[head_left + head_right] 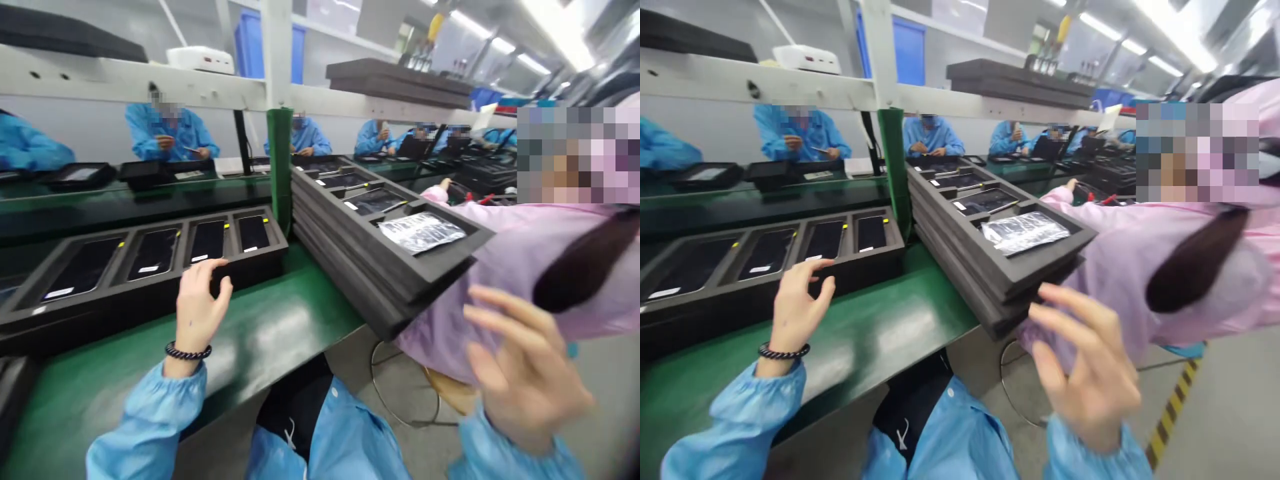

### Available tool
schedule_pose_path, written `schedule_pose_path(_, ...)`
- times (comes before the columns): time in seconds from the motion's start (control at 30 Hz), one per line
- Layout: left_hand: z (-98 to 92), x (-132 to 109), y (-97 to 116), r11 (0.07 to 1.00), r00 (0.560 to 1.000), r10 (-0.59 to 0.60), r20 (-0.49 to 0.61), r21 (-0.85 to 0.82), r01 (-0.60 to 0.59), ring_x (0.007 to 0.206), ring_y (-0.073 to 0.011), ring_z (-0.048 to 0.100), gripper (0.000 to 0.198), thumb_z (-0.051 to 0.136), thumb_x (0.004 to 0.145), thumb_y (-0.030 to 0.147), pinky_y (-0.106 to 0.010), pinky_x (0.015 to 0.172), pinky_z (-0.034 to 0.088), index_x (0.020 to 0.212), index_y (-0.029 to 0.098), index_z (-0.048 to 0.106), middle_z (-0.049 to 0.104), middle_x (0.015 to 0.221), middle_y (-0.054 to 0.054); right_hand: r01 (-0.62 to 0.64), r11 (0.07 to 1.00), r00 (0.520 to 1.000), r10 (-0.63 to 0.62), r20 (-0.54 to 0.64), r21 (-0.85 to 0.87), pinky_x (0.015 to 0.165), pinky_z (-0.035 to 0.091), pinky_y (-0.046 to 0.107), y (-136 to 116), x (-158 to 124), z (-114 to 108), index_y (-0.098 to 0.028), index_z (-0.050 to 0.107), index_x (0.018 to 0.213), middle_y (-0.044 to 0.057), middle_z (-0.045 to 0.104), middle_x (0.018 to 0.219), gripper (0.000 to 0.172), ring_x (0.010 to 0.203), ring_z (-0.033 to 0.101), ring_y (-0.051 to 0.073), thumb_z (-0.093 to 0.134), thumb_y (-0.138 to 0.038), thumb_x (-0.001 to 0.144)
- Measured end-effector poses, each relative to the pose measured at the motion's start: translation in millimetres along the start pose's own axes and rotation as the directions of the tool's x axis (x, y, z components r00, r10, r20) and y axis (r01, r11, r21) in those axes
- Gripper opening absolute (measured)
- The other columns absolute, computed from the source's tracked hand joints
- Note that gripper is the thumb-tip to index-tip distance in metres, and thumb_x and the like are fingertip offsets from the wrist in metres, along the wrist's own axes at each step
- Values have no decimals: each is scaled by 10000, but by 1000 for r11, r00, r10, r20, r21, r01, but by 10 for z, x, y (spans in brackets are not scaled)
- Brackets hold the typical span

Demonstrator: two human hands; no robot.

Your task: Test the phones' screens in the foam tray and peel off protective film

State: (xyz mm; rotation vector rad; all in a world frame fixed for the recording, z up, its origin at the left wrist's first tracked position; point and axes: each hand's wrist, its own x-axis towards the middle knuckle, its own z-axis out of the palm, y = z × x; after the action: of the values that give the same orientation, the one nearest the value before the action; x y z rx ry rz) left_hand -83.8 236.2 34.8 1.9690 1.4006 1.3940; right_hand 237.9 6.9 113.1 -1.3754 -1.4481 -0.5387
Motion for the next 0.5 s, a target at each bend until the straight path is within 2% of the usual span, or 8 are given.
schedule_pose_path(0.03, 134, 15, 172, 985, 997, -21, 75, -169, 34, 1210, -325, 518, 312, 577, 808, 353, -534, 1101, 378, 1062, 185, 644, 629, 1188, -129, 1, 992, 999, -6, -42, -123, 1132, 405, 512, 114, 48, 4, -306, 671, 1238, 74, 647, 1327, 328, 1301, 551, 301, 654, -256, 914)
schedule_pose_path(0.07, 270, 6, 343, 962, 989, -9, 150, -269, 50, 1185, -313, 539, 318, 593, 801, 364, -518, 1075, 410, 1059, 184, 646, 637, 1174, -123, 39, 985, 999, -43, -18, -170, 1156, 364, 553, 227, 107, 41, -281, 649, 1270, 82, 653, 1311, 348, 1311, 539, 317, 639, -307, 923)
schedule_pose_path(0.13, 538, -62, 659, 909, 957, 40, 286, -408, 84, 1111, -277, 600, 343, 611, 803, 391, -461, 1003, 482, 1070, 181, 656, 668, 1134, -110, 139, 982, 985, -124, 123, -126, 1174, 323, 590, 418, 236, 183, -244, 628, 1245, 80, 672, 1238, 356, 1225, 584, 311, 613, -401, 926)
schedule_pose_path(0.17, 661, -105, 797, 880, 935, 66, 350, -463, 111, 1078, -262, 626, 361, 613, 808, 409, -435, 966, 510, 1082, 179, 660, 684, 1114, -106, 161, 981, 983, -150, 106, -111, 1178, 301, 600, 482, 294, 271, -229, 625, 1206, 81, 676, 1182, 341, 1185, 594, 306, 588, -423, 928)
schedule_pose_path(0.27, 939, -203, 1111, 759, 868, 111, 484, -605, 240, 1017, -234, 670, 426, 590, 829, 453, -382, 878, 559, 1138, 164, 644, 708, 1102, -114, 196, 973, 981, -193, 37, -119, 1032, 419, 526, 524, 401, 492, -224, 588, 1009, 66, 657, 1018, 335, 1040, 602, 290, 639, -516, 853)
schedule_pose_path(0.33, 1031, -211, 1236, 672, 849, 104, 517, -666, 324, 1002, -215, 677, 467, 573, 841, 463, -360, 860, 570, 1190, 153, 606, 703, 1134, -123, 215, 965, 975, -220, -15, -151, 893, 454, 466, 455, 394, 513, -239, 527, 895, 40, 633, 905, 367, 924, 601, 268, 691, -551, 794)
schedule_pose_path(0.4, 1058, -170, 1311, 593, 842, 77, 534, -703, 392, 985, -199, 683, 498, 583, 844, 467, -348, 869, 571, 1224, 144, 568, 699, 1149, -128, 239, 956, 967, -250, -48, -167, 838, 450, 461, 347, 300, 361, -250, 489, 842, 18, 608, 824, 395, 844, 598, 257, 718, -560, 759)
schedule_pose_path(0.5, 1040, -55, 1398, 499, 826, 38, 562, -727, 472, 948, -202, 706, 534, 582, 846, 522, -358, 881, 578, 1207, 130, 558, 718, 1105, -137, 216, 957, 969, -234, -77, -192, 844, 481, 503, 167, -30, -198, -256, 546, 856, 24, 612, 826, 389, 854, 615, 271, 684, -615, 800)
